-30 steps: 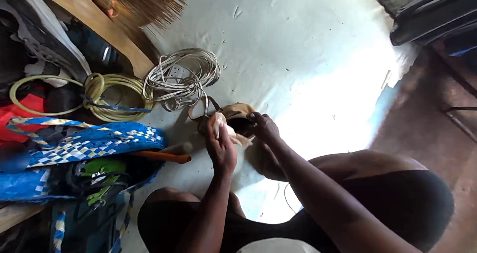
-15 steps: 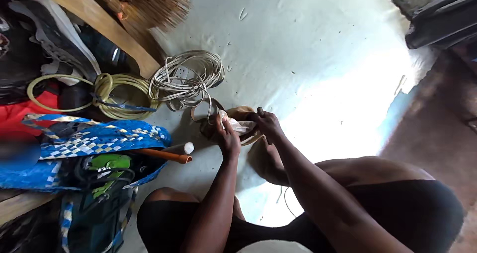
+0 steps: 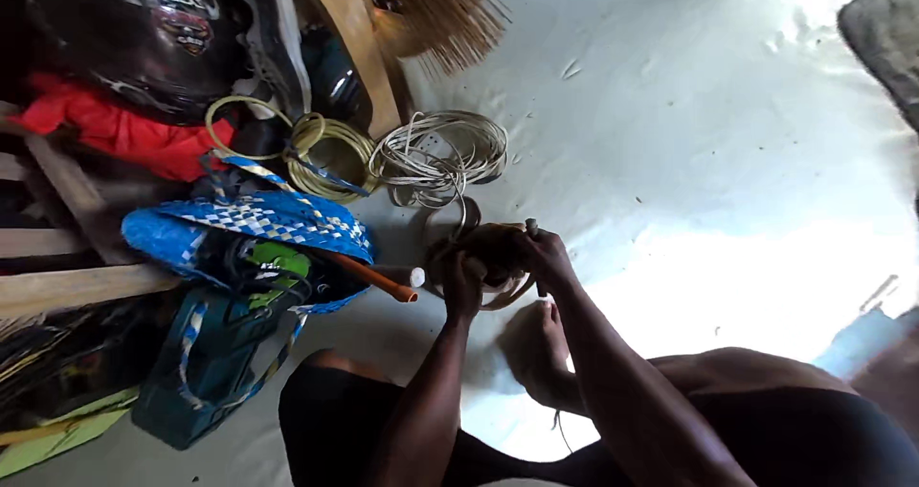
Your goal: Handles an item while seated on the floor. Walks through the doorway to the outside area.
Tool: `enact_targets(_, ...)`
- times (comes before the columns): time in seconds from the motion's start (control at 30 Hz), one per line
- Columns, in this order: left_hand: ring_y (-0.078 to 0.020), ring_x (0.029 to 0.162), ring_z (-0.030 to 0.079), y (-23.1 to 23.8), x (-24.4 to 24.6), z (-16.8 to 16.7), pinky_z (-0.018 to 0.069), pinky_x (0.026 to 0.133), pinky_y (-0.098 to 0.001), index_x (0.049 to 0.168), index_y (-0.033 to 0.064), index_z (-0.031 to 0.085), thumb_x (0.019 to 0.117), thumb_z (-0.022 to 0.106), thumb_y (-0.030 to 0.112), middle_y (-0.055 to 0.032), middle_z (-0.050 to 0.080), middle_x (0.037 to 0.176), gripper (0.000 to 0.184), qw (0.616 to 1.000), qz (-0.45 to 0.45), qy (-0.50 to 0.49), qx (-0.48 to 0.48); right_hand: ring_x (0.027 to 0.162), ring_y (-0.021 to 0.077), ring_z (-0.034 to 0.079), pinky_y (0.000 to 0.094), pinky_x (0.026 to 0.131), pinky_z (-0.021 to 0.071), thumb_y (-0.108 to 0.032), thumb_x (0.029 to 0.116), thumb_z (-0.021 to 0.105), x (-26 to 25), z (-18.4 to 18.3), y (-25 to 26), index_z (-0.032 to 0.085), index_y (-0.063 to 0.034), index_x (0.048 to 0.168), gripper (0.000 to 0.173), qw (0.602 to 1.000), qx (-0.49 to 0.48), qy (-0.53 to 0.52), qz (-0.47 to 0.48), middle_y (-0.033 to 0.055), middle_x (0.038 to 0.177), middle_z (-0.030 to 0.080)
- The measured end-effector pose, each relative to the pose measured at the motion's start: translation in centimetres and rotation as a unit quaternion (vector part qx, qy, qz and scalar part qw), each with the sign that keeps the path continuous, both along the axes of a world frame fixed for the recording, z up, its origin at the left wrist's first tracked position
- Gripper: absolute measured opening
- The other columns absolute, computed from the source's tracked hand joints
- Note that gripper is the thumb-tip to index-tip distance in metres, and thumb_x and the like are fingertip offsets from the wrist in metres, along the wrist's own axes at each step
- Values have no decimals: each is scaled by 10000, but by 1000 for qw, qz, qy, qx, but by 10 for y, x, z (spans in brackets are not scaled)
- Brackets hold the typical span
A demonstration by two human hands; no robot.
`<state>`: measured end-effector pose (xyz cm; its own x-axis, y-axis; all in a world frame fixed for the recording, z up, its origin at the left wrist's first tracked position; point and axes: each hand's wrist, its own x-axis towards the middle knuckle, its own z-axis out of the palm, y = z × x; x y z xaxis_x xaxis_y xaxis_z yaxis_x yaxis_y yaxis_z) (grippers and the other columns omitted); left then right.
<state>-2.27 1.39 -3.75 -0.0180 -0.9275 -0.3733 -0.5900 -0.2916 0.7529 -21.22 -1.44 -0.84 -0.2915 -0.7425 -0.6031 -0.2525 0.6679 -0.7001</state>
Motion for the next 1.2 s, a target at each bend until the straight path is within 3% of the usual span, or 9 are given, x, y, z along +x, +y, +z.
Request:
enact_targets(0.1, -312, 1302, 559, 0, -14, 12, 435, 1149, -442, 1312, -17, 632, 902, 662, 76, -213, 618, 1341, 422, 985, 129, 39, -112, 641, 206, 618, 450, 628, 522, -416, 990, 642, 11, 11, -39, 661, -77, 835, 373, 999, -3, -11, 36, 67, 697, 628)
enact_targets(0.27, -299, 1379, 510, -26, -7, 25, 485, 1100, -416, 1532, 12, 447, 936, 654, 129, -241, 455, 1540, 641, 951, 274, 45, -139, 631, 201, 653, 409, 619, 573, -384, 1012, 627, 45, 0, -97, 666, -39, 924, 358, 989, -21, -133, 56, 89, 729, 662)
enact_targets(0.33, -341, 1487, 353, -46, -1, 30, 405, 1171, -486, 1604, 53, 335, 909, 721, 205, -231, 298, 1633, 809, 941, 296, 50, -153, 660, 184, 673, 381, 639, 596, -346, 1038, 612, 62, -9, -118, 670, -24, 1040, 327, 976, -43, -211, 31, 87, 793, 693)
enact_targets(0.4, -371, 1550, 231, -64, -1, 28, 291, 1245, -543, 1607, 69, 330, 882, 775, 300, -217, 217, 1680, 882, 945, 257, 5, -201, 736, 192, 694, 388, 682, 606, -296, 1043, 607, 76, -18, -139, 665, -16, 1136, 301, 965, -70, -253, -7, 99, 880, 720)
enact_targets(0.53, -394, 1515, 310, -77, -19, 21, 329, 1171, -632, 1510, 220, 528, 912, 675, 375, -183, 332, 1647, 635, 973, 88, -162, -140, 837, 239, 736, 451, 736, 629, -353, 1080, 523, 78, 2, -166, 606, -84, 1316, 367, 984, -78, -119, 110, 119, 1112, 726)
enact_targets(0.77, -316, 1474, 411, -19, -9, 56, 366, 1191, -507, 1389, 187, 650, 964, 592, 269, -118, 488, 1564, 437, 992, -18, -114, 58, 618, 240, 631, 482, 624, 569, -408, 1068, 533, 63, 35, -154, 662, -95, 1185, 358, 964, -104, 92, 226, 108, 801, 652)
enact_targets(0.93, -337, 1198, 653, 54, 25, 159, 500, 1038, -595, 1320, 96, 662, 1052, 544, 288, -176, 688, 1269, 351, 928, -177, 175, 278, 940, 213, 722, 475, 904, 581, -340, 1033, 598, 80, 118, -67, 735, -42, 1132, 343, 937, -80, 91, 327, 109, 1017, 751)
enact_targets(1.07, -263, 1081, 707, 112, 45, 227, 590, 947, -472, 1331, 16, 618, 1106, 417, 315, -164, 690, 1237, 424, 866, 107, 366, 325, 1048, 130, 679, 344, 906, 585, -412, 962, 697, 85, 194, 8, 792, -184, 1075, 271, 895, -106, 59, 429, 31, 1188, 715)
enact_targets(1.2, -267, 1149, 688, 139, 56, 315, 578, 970, -458, 1489, 53, 486, 1119, 402, 375, -154, 639, 1370, 498, 770, 315, 450, 325, 965, 117, 723, 328, 885, 618, -221, 964, 715, 117, 322, 56, 748, -74, 1144, 235, 935, 8, -79, 347, 32, 1082, 756)
